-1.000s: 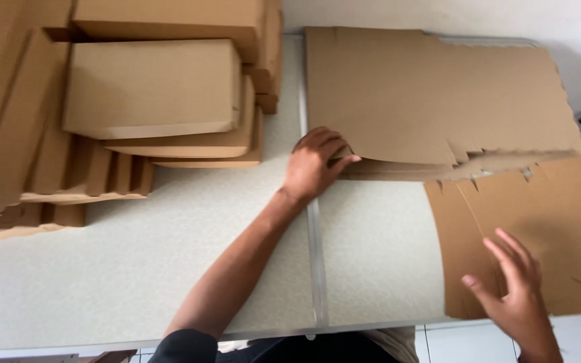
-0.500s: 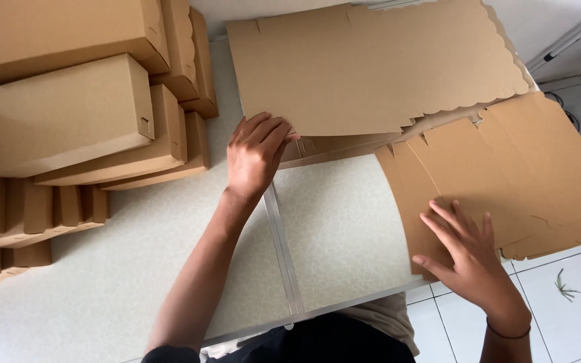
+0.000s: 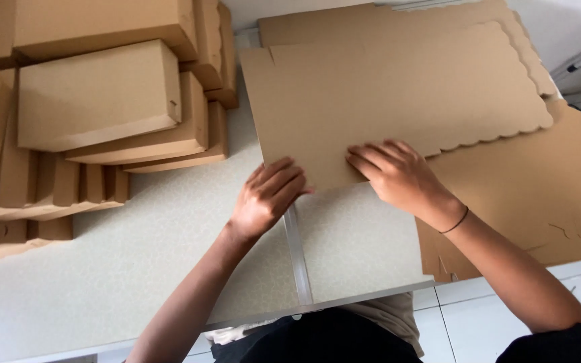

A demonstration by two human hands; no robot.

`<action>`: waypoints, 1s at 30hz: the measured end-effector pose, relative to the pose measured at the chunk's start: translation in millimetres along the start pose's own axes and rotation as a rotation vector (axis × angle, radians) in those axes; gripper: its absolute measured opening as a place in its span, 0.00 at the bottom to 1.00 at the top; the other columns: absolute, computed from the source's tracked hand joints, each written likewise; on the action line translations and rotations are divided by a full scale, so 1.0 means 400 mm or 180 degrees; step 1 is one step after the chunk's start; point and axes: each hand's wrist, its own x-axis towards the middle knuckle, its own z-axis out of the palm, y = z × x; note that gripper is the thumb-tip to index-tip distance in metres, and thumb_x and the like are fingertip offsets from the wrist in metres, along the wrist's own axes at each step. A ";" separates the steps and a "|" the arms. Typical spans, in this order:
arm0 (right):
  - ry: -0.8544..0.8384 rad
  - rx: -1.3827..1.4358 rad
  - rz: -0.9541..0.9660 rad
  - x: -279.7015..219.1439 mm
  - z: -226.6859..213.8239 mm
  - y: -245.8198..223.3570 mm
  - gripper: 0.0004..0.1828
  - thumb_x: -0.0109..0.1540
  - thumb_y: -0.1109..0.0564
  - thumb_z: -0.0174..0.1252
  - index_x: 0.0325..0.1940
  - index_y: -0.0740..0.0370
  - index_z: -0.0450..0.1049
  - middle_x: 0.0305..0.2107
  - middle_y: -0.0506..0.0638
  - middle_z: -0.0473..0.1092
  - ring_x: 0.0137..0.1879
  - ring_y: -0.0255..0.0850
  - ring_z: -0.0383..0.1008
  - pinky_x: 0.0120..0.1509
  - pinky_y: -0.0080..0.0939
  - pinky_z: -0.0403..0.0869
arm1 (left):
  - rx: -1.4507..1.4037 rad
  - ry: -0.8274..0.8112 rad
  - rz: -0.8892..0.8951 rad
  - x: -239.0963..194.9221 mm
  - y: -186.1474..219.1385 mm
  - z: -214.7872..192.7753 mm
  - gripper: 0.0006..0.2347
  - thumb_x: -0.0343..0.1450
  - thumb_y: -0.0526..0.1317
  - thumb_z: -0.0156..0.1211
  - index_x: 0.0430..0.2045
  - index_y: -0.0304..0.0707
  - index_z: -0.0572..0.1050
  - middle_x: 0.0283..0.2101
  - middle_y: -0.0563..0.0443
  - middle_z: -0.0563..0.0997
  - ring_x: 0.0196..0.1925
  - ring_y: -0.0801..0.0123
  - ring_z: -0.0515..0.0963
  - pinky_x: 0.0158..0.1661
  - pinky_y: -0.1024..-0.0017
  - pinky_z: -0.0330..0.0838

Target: The person assembles a flat cardboard box by folding and interlocking its tabs and flaps. They work on a table with stacks of finished boxes and flat sheets nearby, completing one box and then starting another.

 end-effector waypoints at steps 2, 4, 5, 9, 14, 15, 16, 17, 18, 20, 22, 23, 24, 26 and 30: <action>0.0074 -0.0295 -0.0133 0.012 -0.027 -0.031 0.14 0.63 0.59 0.61 0.53 0.52 0.77 0.47 0.45 0.74 0.53 0.42 0.77 0.52 0.44 0.78 | -0.0017 -0.0252 -0.0206 -0.064 -0.024 -0.009 0.06 0.73 0.41 0.66 0.36 0.39 0.82 0.40 0.48 0.84 0.48 0.52 0.85 0.48 0.61 0.79; 0.0131 -0.0571 -0.0231 0.000 -0.051 -0.066 0.11 0.65 0.60 0.59 0.50 0.50 0.78 0.45 0.42 0.74 0.52 0.37 0.77 0.45 0.36 0.79 | -0.0076 -0.0527 -0.0424 -0.108 -0.028 -0.031 0.07 0.71 0.38 0.67 0.39 0.38 0.82 0.42 0.47 0.83 0.49 0.52 0.84 0.49 0.62 0.79; -0.0034 -0.0764 -0.0300 -0.009 -0.062 -0.076 0.12 0.64 0.58 0.59 0.52 0.48 0.77 0.45 0.41 0.74 0.51 0.36 0.76 0.43 0.34 0.79 | -0.0152 -0.0615 -0.0515 -0.114 -0.025 -0.045 0.06 0.70 0.35 0.65 0.38 0.36 0.82 0.41 0.46 0.83 0.49 0.51 0.84 0.49 0.60 0.79; -0.0730 -0.0818 -0.0304 -0.044 -0.112 -0.122 0.13 0.65 0.53 0.58 0.53 0.47 0.77 0.43 0.42 0.76 0.48 0.36 0.78 0.38 0.33 0.80 | -0.0100 -0.0729 -0.0508 -0.115 0.015 -0.064 0.06 0.71 0.30 0.60 0.38 0.37 0.81 0.43 0.44 0.82 0.52 0.51 0.83 0.53 0.57 0.77; -0.1371 -0.0561 -0.0121 -0.041 -0.142 -0.126 0.14 0.61 0.56 0.60 0.52 0.49 0.76 0.44 0.44 0.76 0.50 0.39 0.80 0.43 0.38 0.82 | -0.0064 -0.0750 -0.0603 -0.150 -0.002 -0.027 0.07 0.70 0.30 0.61 0.38 0.38 0.82 0.43 0.45 0.82 0.53 0.51 0.82 0.57 0.55 0.75; -0.1371 -0.0472 -0.0047 -0.044 -0.144 -0.124 0.16 0.59 0.56 0.61 0.51 0.50 0.76 0.44 0.44 0.76 0.51 0.40 0.80 0.46 0.40 0.82 | -0.0146 -0.0691 -0.0642 -0.162 -0.007 -0.015 0.07 0.69 0.30 0.62 0.37 0.38 0.82 0.42 0.46 0.82 0.53 0.52 0.82 0.57 0.57 0.76; -0.1390 -0.0465 -0.0041 -0.012 -0.159 -0.138 0.16 0.59 0.56 0.61 0.51 0.50 0.76 0.44 0.44 0.76 0.51 0.40 0.80 0.46 0.40 0.82 | -0.0164 -0.0698 -0.0651 -0.167 -0.004 -0.012 0.07 0.69 0.30 0.62 0.37 0.38 0.82 0.42 0.46 0.82 0.53 0.52 0.82 0.57 0.57 0.76; -0.1476 0.0008 0.0087 0.021 -0.172 -0.150 0.20 0.59 0.50 0.62 0.55 0.53 0.74 0.46 0.48 0.75 0.54 0.44 0.79 0.50 0.45 0.81 | -0.0216 -0.0697 -0.0701 -0.171 -0.004 -0.011 0.07 0.69 0.29 0.62 0.36 0.38 0.82 0.41 0.48 0.83 0.52 0.53 0.83 0.56 0.58 0.77; -0.1556 0.0482 0.0216 0.055 -0.185 -0.162 0.26 0.59 0.45 0.63 0.59 0.56 0.73 0.49 0.52 0.75 0.57 0.47 0.78 0.54 0.51 0.80 | -0.0268 -0.0697 -0.0750 -0.174 -0.004 -0.009 0.07 0.69 0.28 0.62 0.35 0.38 0.82 0.39 0.49 0.84 0.52 0.54 0.84 0.55 0.59 0.78; -0.1302 0.0842 0.0254 0.088 -0.128 -0.175 0.27 0.60 0.46 0.63 0.61 0.56 0.72 0.48 0.52 0.75 0.56 0.48 0.78 0.54 0.51 0.79 | -0.0364 -0.0674 -0.0861 -0.175 -0.007 -0.001 0.06 0.68 0.29 0.64 0.35 0.38 0.82 0.38 0.48 0.84 0.50 0.53 0.84 0.54 0.59 0.78; -0.1039 0.1194 0.0303 0.113 -0.066 -0.184 0.27 0.62 0.48 0.63 0.64 0.56 0.71 0.47 0.52 0.76 0.55 0.48 0.78 0.53 0.51 0.79 | -0.0466 -0.0655 -0.0960 -0.170 -0.006 -0.002 0.05 0.68 0.29 0.65 0.34 0.37 0.82 0.36 0.46 0.85 0.48 0.52 0.85 0.53 0.58 0.79; -0.0952 0.1371 0.0296 0.122 -0.031 -0.186 0.26 0.61 0.49 0.65 0.61 0.57 0.73 0.44 0.54 0.77 0.54 0.48 0.79 0.52 0.49 0.79 | -0.0583 -0.0641 -0.1160 -0.165 -0.005 -0.007 0.06 0.67 0.29 0.66 0.35 0.37 0.82 0.36 0.45 0.85 0.48 0.51 0.85 0.52 0.57 0.79; -0.0863 0.1548 0.0289 0.133 0.004 -0.187 0.24 0.60 0.50 0.67 0.59 0.58 0.75 0.41 0.55 0.78 0.52 0.48 0.80 0.52 0.48 0.79 | -0.0699 -0.0627 -0.1361 -0.159 -0.006 -0.012 0.07 0.67 0.30 0.67 0.37 0.36 0.82 0.35 0.44 0.85 0.48 0.50 0.86 0.52 0.55 0.80; -0.0852 0.1669 0.0402 0.145 0.048 -0.183 0.21 0.59 0.56 0.67 0.56 0.61 0.76 0.40 0.56 0.78 0.50 0.50 0.80 0.51 0.49 0.80 | -0.0641 -0.0607 -0.1472 -0.157 -0.010 -0.005 0.09 0.66 0.31 0.68 0.38 0.38 0.82 0.34 0.47 0.85 0.47 0.53 0.86 0.52 0.57 0.79; -0.1205 0.2451 0.1210 0.216 -0.020 -0.189 0.26 0.56 0.64 0.67 0.58 0.68 0.73 0.38 0.64 0.78 0.44 0.60 0.81 0.48 0.57 0.78 | -0.0801 -0.0496 -0.2126 -0.078 0.017 -0.036 0.15 0.66 0.34 0.71 0.44 0.35 0.75 0.35 0.39 0.81 0.42 0.43 0.85 0.45 0.49 0.81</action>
